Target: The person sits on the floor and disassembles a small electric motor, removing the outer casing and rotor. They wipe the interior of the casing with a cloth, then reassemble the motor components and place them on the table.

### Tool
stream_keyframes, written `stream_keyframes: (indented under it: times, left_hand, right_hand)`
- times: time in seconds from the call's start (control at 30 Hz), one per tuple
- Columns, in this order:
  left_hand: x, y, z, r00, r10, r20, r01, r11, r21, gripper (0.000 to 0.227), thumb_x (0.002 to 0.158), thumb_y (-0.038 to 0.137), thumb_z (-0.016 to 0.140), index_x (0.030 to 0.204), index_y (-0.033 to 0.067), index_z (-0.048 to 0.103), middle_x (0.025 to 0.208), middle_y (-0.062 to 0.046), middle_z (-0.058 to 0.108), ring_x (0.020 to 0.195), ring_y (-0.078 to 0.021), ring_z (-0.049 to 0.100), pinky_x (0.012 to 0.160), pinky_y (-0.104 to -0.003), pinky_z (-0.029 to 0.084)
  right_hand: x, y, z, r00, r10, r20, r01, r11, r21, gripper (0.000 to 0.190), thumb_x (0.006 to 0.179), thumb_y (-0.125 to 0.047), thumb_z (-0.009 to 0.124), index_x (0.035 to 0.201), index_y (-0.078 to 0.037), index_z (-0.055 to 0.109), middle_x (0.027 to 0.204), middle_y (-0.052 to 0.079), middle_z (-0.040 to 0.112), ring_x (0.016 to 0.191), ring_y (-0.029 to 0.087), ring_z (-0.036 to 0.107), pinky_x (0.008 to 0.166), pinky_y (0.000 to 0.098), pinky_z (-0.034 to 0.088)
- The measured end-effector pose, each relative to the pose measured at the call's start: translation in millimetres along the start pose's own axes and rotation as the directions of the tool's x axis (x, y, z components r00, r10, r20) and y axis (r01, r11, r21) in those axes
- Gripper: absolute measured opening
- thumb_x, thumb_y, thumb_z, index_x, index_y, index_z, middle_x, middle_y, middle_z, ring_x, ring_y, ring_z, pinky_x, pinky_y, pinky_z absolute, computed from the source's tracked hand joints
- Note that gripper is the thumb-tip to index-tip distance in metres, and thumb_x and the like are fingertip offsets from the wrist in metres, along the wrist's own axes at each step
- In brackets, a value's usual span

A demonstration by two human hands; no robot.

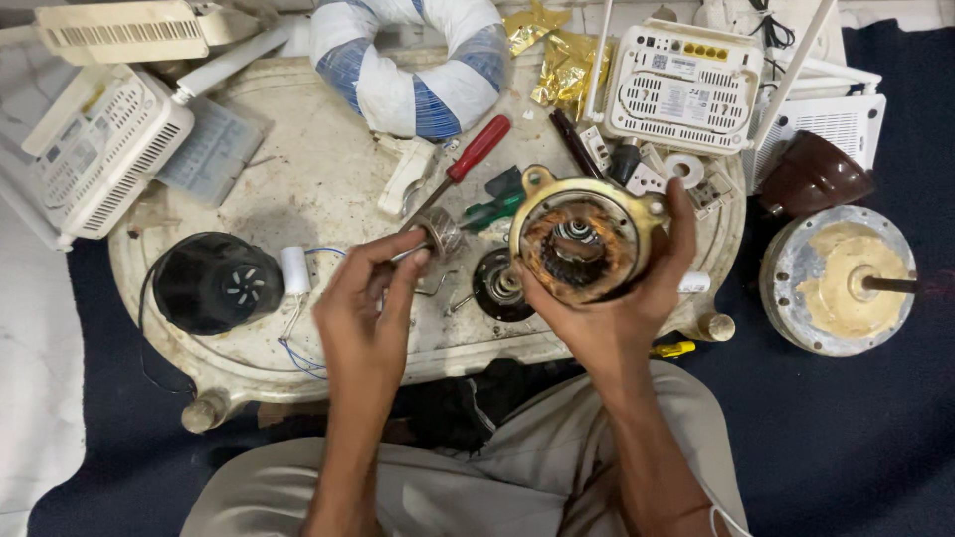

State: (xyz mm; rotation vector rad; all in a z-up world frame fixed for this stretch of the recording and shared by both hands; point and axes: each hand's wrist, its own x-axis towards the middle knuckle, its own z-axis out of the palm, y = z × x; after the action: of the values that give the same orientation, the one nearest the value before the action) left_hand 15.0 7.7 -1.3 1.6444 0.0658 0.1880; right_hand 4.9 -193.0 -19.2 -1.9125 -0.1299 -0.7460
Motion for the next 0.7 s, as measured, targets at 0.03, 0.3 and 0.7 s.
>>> stream_keyframes:
  times: [0.03, 0.3, 0.7]
  left_hand:
    - [-3, 7, -3, 0.995, 0.099, -0.005, -0.097, 0.988, 0.117, 0.020, 0.098, 0.001, 0.069, 0.118, -0.0005, 0.071, 0.109, -0.011, 0.075, 0.095, -0.0162, 0.072, 0.085, -0.029, 0.057]
    - [-17, 52, -6, 0.893, 0.400, 0.205, -0.445, 0.848, 0.287, 0.020, 0.095, 0.000, 0.072, 0.115, 0.0034, 0.070, 0.112, -0.011, 0.073, 0.102, -0.0210, 0.074, 0.089, -0.032, 0.059]
    - [-14, 27, 20, 0.846, 0.455, 0.278, -0.522, 0.812, 0.261, 0.018, 0.094, -0.002, 0.072, 0.112, 0.0013, 0.066, 0.110, -0.013, 0.071, 0.102, -0.0302, 0.072, 0.090, -0.039, 0.058]
  right_hand:
    - [0, 2, 2, 0.999, 0.011, 0.033, -0.012, 0.999, 0.036, 0.114, 0.086, -0.014, 0.096, 0.161, -0.002, 0.010, 0.144, 0.019, 0.054, 0.127, 0.027, 0.069, 0.111, 0.0332, 0.061]
    - [-1, 5, 12, 0.999, 0.025, 0.029, -0.020, 0.988, -0.151, 0.119, 0.079, -0.016, 0.097, 0.164, -0.001, 0.015, 0.136, 0.020, 0.065, 0.123, 0.027, 0.072, 0.107, 0.0358, 0.060]
    - [-16, -8, 29, 0.998, -0.066, 0.002, 0.065, 0.977, -0.201, 0.114, 0.075, -0.021, 0.098, 0.160, 0.000, 0.024, 0.144, 0.024, 0.055, 0.122, 0.027, 0.069, 0.105, 0.0352, 0.058]
